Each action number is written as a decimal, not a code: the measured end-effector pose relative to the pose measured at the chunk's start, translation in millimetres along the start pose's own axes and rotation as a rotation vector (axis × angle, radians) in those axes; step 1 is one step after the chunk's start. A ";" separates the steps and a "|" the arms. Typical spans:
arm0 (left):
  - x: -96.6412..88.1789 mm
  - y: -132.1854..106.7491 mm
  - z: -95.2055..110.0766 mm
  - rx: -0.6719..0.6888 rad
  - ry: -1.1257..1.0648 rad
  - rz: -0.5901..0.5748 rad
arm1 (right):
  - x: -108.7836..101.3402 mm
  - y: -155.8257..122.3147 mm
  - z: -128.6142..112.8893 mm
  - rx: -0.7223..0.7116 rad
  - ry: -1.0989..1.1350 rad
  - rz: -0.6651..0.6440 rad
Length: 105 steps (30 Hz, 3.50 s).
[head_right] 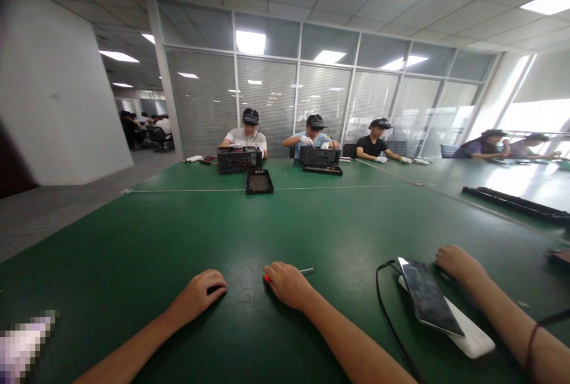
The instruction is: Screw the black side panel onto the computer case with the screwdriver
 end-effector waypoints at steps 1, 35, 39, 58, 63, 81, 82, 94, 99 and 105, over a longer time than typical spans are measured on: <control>0.1 -0.1 -0.6 0.003 -0.001 0.002 | 0.3 0.1 0.2 0.001 0.005 -0.003; 0.5 -0.7 -5.4 0.004 -0.026 0.016 | 2.3 0.6 1.2 0.001 0.013 0.003; 0.1 -1.0 -3.7 -0.004 -0.017 0.013 | 1.8 0.1 1.1 0.004 0.014 0.006; 2.1 -1.6 -4.3 -0.011 0.003 0.000 | 0.6 -0.1 0.4 -0.002 -0.004 -0.006; 1.7 -1.9 -3.7 -0.027 0.013 0.001 | 2.0 0.3 0.6 0.003 -0.016 -0.008; 2.3 -2.0 -6.4 0.011 -0.003 0.032 | 2.6 -0.5 0.5 -0.001 0.007 -0.004; 2.0 -2.1 -5.9 0.011 -0.001 0.032 | 2.3 -0.5 0.4 0.000 0.007 -0.005; 1.2 -2.3 -4.3 0.002 -0.001 0.025 | 1.9 -0.7 0.6 0.013 0.010 -0.018; 1.7 -2.6 -5.9 0.004 -0.004 0.026 | 1.7 -0.4 1.4 0.016 0.023 -0.026; -0.3 -2.9 -2.1 0.002 -0.008 0.020 | 0.4 -0.7 0.5 0.010 0.016 -0.019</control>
Point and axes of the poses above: each hand's wrist, its own y-axis towards the middle knuckle, its own x-axis out of the palm, z = x × y, the point moved 9 cm from there along y, towards the middle knuckle, and after that the axes turned 10 degrees about -y, right-handed, at the moved point
